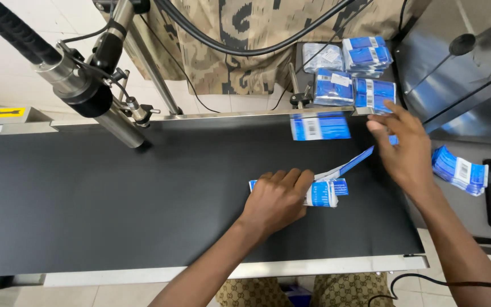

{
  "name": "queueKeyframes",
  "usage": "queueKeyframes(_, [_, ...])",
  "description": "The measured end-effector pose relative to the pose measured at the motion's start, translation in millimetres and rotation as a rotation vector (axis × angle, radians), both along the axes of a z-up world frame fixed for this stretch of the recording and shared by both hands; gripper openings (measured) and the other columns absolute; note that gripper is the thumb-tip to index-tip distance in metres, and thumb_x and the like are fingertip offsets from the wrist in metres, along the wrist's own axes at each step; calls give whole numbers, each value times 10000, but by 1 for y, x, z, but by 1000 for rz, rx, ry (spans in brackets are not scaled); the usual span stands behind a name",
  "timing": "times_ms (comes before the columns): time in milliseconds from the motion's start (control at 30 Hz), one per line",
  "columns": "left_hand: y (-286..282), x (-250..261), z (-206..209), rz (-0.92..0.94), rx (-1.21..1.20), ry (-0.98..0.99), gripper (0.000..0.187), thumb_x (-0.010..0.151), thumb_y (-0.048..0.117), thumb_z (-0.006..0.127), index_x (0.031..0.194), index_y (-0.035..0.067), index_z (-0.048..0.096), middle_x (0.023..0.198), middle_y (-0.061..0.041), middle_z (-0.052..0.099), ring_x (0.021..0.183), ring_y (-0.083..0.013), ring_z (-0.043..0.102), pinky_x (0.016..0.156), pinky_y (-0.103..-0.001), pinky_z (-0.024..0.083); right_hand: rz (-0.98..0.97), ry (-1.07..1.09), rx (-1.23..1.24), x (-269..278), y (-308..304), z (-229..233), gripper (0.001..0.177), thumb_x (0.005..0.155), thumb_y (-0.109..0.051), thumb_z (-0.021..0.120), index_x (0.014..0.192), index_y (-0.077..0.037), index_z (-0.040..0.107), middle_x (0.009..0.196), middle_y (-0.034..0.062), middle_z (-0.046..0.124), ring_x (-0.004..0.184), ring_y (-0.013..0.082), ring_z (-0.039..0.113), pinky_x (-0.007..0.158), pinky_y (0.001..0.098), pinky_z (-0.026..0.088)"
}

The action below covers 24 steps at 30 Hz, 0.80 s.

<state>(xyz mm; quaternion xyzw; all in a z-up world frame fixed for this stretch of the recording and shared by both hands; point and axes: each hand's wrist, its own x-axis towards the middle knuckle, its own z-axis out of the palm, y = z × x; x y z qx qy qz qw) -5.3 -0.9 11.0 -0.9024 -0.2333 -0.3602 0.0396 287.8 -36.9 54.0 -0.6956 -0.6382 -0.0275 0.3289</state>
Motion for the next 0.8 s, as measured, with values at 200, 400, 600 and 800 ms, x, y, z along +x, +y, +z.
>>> queueKeyframes(200, [0, 2, -3, -17, -73, -1, 367, 656, 15, 743, 939, 140, 545, 742, -23, 567, 551, -271, 578, 462, -419, 414, 525, 754, -31, -10, -34, 19, 578, 952, -271, 663, 1433, 41, 589, 1416, 248, 704, 1306, 383, 739, 1198, 477, 587])
queueKeyframes(400, [4, 4, -10, 12, -130, 41, 316, 742, 88, 766, 981, 123, 561, 723, -39, 588, 537, -300, 614, 434, -445, 422, 251, 714, 23, -21, -38, 20, 379, 913, -42, 821, 1279, 8, 738, 1091, 150, 795, 943, 190, 776, 854, 264, 647])
queueKeyframes(600, [7, 7, -21, 87, -146, 85, 354, 749, 145, 827, 968, 133, 549, 716, -38, 605, 545, -298, 628, 429, -444, 420, -45, 794, -8, 2, -14, 15, 272, 1021, -140, 816, 1253, -103, 679, 857, 7, 656, 813, 65, 622, 828, 245, 547])
queueKeyframes(800, [5, 7, -18, 83, -144, 101, 353, 764, 153, 802, 1004, 136, 545, 747, -45, 625, 577, -330, 657, 445, -460, 448, -119, 721, -79, 33, 22, -20, 116, 1057, -166, 799, 1124, -120, 717, 975, 23, 744, 969, 128, 678, 958, 330, 529])
